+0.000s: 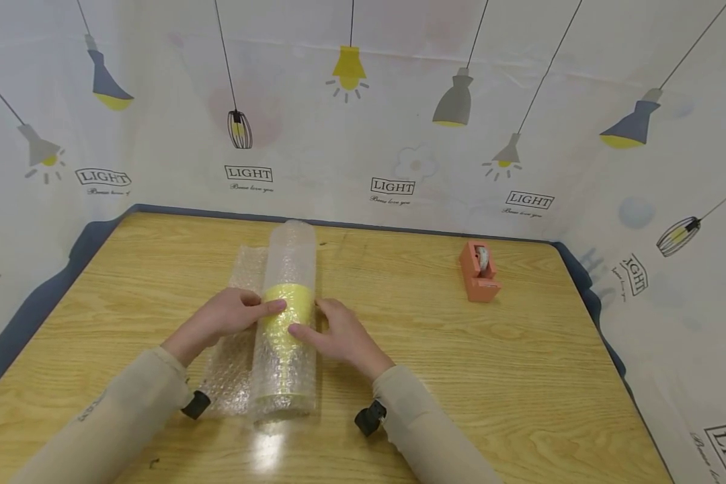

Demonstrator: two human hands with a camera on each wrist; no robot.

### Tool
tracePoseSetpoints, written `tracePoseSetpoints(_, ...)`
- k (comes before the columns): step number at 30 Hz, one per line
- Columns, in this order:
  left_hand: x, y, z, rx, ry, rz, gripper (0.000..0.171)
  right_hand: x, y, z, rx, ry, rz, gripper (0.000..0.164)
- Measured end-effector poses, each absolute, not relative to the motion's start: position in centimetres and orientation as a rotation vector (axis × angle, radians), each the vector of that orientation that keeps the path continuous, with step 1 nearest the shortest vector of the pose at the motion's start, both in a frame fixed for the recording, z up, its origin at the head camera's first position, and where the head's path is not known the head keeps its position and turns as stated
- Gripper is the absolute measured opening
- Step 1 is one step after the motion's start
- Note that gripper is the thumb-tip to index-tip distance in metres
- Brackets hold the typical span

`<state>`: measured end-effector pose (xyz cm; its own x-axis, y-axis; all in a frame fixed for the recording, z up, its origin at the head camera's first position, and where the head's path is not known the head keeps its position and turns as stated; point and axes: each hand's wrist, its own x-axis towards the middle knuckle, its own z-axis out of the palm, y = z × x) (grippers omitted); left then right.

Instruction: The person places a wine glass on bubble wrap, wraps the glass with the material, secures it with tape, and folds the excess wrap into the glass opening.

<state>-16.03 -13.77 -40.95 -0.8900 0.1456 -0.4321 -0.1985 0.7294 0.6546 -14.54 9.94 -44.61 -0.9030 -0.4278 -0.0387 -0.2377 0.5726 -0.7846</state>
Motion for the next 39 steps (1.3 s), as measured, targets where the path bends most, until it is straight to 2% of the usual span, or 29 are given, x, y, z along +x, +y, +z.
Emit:
tracePoseSetpoints(17,-16.4,-14.8,-41.1,-0.007,2.391,1.058,0.098,-14.6,9.7,-44.2,-0.541,2.582,-1.204,0.067)
tracePoseSetpoints(28,-16.4,-15.7,-40.8,-0.046,2.446,1.033,0.078,-14.6,9.5,-44.1,-0.547,2.586,-1.230,0.063)
tracePoseSetpoints(39,-16.2,-16.7,-40.5,-0.078,2.501,0.972,0.082,-14.6,9.1,-44.1,-0.587,2.574,-1.255,0.065)
